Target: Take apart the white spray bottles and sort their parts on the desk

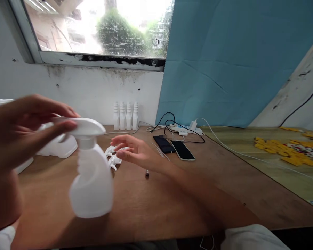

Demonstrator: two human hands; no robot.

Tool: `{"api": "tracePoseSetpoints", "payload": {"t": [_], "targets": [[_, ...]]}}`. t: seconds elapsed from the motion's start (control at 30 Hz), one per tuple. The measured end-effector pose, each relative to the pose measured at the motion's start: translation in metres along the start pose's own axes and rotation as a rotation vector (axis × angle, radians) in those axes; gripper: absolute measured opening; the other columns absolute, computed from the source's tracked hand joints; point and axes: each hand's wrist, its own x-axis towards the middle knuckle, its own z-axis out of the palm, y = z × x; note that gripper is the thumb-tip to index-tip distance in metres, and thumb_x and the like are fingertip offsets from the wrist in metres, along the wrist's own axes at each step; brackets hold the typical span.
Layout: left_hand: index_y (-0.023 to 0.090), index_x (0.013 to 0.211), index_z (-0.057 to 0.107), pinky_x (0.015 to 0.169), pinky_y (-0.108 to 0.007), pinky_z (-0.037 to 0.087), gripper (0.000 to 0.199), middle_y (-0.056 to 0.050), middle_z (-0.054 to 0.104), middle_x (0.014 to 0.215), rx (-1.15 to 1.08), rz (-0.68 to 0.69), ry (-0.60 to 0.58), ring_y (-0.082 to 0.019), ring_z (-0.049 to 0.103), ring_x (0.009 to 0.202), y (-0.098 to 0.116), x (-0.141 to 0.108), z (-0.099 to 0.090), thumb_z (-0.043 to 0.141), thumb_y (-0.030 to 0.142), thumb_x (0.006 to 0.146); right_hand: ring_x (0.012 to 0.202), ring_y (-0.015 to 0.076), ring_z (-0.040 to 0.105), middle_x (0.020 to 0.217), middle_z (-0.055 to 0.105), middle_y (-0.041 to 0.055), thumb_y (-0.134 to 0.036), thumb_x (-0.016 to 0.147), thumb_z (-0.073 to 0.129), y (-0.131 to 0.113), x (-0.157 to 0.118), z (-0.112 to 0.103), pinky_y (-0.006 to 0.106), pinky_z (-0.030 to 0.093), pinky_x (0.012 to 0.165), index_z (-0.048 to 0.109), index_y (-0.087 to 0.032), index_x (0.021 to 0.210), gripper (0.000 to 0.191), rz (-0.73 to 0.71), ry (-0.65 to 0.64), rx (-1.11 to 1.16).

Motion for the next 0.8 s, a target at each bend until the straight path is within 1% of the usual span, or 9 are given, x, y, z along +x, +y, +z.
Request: {"api": "tracePoseSetpoints", "payload": {"t": [0.07, 0.13, 0.27, 0.33, 0.43, 0.5, 0.6, 0.7, 0.8], "targets": [[0.020, 0.084, 0.067, 0.062, -0.024, 0.049, 0.015, 0.002, 0.067, 0.080, -0.131, 0.015, -0.068, -0.011, 0.061, 0.068, 0.015, 0.005, 0.029, 0.072, 0.031, 0.075, 0.098, 0.0175, 0.063, 0.110, 0.063, 0.0082, -0.041, 0.084, 0.061, -0.013, 0.006, 0.001, 0.033, 0.053, 0.086, 0.060, -0.017, 0.113, 0.038, 0.033, -0.053, 0.115], [0.020, 0.084, 0.064, 0.069, -0.025, 0.051, 0.015, 0.001, 0.066, 0.085, -0.337, -0.028, -0.114, -0.012, 0.062, 0.078, 0.013, 0.009, 0.052, 0.070, 0.031, 0.077, 0.087, 0.0179, 0.066, 0.098, 0.067, 0.0078, -0.039, 0.082, 0.065, -0.015, 0.009, -0.001, 0.033, 0.055, 0.079, 0.065, -0.014, 0.100, 0.031, 0.083, -0.050, 0.192], [0.024, 0.113, 0.052, 0.076, -0.028, 0.052, 0.042, -0.004, 0.060, 0.105, -0.755, -0.273, -0.234, -0.017, 0.061, 0.095, -0.011, 0.008, 0.088, 0.069, 0.038, 0.077, 0.073, 0.0166, 0.065, 0.084, 0.067, 0.0066, -0.038, 0.076, 0.071, -0.010, 0.013, -0.016, 0.030, 0.056, 0.067, 0.067, -0.013, 0.090, 0.029, 0.088, 0.151, 0.302], [0.025, 0.121, 0.046, 0.078, -0.032, 0.052, 0.052, -0.007, 0.057, 0.115, -0.860, -0.425, -0.432, -0.020, 0.060, 0.099, -0.017, 0.003, 0.103, 0.065, 0.047, 0.078, 0.072, 0.0159, 0.064, 0.085, 0.067, 0.0064, -0.042, 0.078, 0.067, -0.011, 0.015, -0.026, 0.029, 0.056, 0.065, 0.066, -0.014, 0.091, 0.031, 0.040, 0.301, 0.354], [0.023, 0.127, 0.045, 0.076, -0.034, 0.053, 0.065, -0.012, 0.056, 0.121, -0.890, -0.579, -0.776, -0.025, 0.060, 0.103, -0.012, -0.009, 0.117, 0.067, 0.053, 0.074, 0.077, 0.0158, 0.064, 0.086, 0.065, 0.0047, -0.046, 0.081, 0.062, -0.018, 0.017, -0.039, 0.030, 0.055, 0.072, 0.064, -0.017, 0.088, 0.030, -0.054, 0.479, 0.433], [0.024, 0.127, 0.047, 0.066, -0.031, 0.053, 0.070, -0.010, 0.060, 0.115, -0.831, -0.667, -0.895, -0.026, 0.062, 0.096, -0.003, -0.016, 0.122, 0.070, 0.055, 0.069, 0.080, 0.0152, 0.063, 0.085, 0.063, 0.0029, -0.047, 0.081, 0.062, -0.024, 0.016, -0.043, 0.031, 0.054, 0.077, 0.062, -0.018, 0.086, 0.029, -0.102, 0.542, 0.464], [0.025, 0.118, 0.054, 0.054, -0.027, 0.048, 0.063, -0.007, 0.064, 0.104, -0.778, -0.753, -0.880, -0.025, 0.063, 0.088, 0.007, -0.025, 0.126, 0.071, 0.057, 0.066, 0.082, 0.0173, 0.064, 0.085, 0.064, 0.0036, -0.050, 0.077, 0.066, -0.026, 0.014, -0.046, 0.031, 0.054, 0.075, 0.061, -0.019, 0.084, 0.033, -0.071, 0.574, 0.437], [0.025, 0.114, 0.056, 0.063, -0.028, 0.051, 0.057, -0.006, 0.065, 0.107, -0.862, -0.736, -0.817, -0.025, 0.062, 0.095, 0.010, -0.029, 0.129, 0.073, 0.052, 0.066, 0.088, 0.0227, 0.065, 0.086, 0.066, 0.0069, -0.054, 0.071, 0.070, -0.025, 0.015, -0.047, 0.032, 0.055, 0.070, 0.060, -0.018, 0.081, 0.039, 0.027, 0.598, 0.401], [0.025, 0.117, 0.054, 0.076, -0.034, 0.052, 0.059, -0.007, 0.063, 0.113, -0.918, -0.702, -0.778, -0.026, 0.060, 0.103, 0.007, -0.030, 0.132, 0.074, 0.046, 0.067, 0.092, 0.0233, 0.066, 0.087, 0.068, 0.0073, -0.052, 0.070, 0.072, -0.022, 0.017, -0.047, 0.033, 0.057, 0.073, 0.060, -0.018, 0.079, 0.037, 0.055, 0.647, 0.427]]}}
